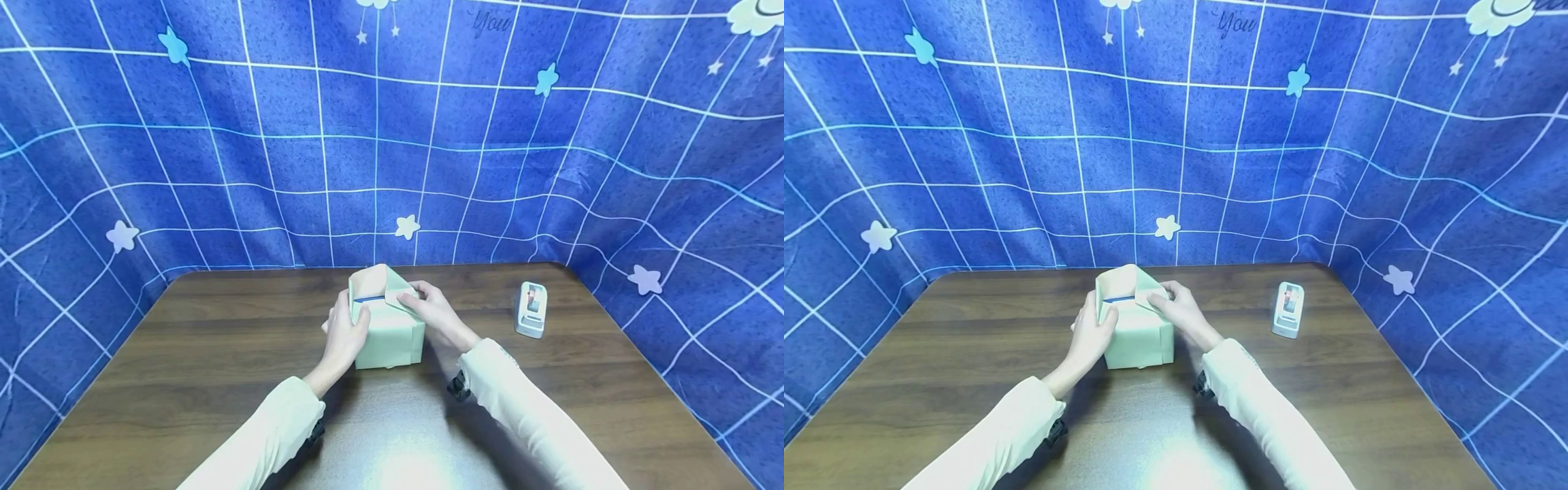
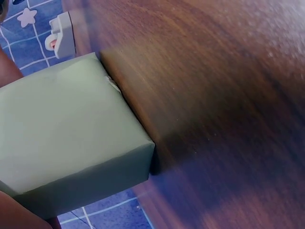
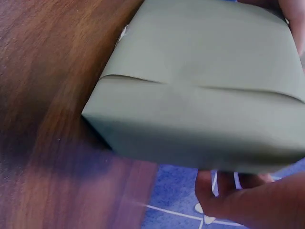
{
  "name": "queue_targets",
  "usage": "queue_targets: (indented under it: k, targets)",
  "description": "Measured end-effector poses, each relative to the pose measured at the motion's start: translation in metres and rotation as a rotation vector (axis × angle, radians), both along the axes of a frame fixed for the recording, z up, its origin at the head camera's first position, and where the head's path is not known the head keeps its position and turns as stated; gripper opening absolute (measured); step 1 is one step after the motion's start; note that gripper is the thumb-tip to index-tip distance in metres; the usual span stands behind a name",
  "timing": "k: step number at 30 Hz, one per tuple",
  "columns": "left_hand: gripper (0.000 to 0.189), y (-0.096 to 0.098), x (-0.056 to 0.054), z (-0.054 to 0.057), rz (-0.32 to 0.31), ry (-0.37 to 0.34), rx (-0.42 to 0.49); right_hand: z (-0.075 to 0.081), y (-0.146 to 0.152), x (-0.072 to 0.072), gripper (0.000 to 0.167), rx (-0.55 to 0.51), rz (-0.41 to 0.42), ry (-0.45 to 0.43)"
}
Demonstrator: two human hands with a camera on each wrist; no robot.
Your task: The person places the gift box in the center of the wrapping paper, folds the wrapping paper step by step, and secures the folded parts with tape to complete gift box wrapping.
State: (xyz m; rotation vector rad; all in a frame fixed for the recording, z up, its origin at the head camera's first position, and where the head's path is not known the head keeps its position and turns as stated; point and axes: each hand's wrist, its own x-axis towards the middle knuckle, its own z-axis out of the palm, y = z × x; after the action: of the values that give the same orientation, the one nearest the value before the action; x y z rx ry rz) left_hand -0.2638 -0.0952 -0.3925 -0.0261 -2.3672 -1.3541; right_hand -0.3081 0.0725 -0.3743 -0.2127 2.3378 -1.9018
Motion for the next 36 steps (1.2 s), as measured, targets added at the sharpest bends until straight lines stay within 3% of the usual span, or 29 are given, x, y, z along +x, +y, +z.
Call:
queue_targets:
  k: [17,27,36]
  targets:
    - [0.04,-0.0014,-0.0009,-0.001,-0.002,0.002,0.006,-0.005,0.01,-0.0028,0.042,-0.126,0.044,-0.058]
    - [0.038,-0.0011,-0.0002,-0.002,-0.008,0.016,0.003,-0.0051,0.0066,-0.0025,0.041,-0.139,-0.045,-0.069]
    - [0.038,-0.0015,-0.0013,-0.0036,0.0,0.022,-0.012,-0.0051,0.0076,-0.001,0.037,-0.125,-0.029,-0.043]
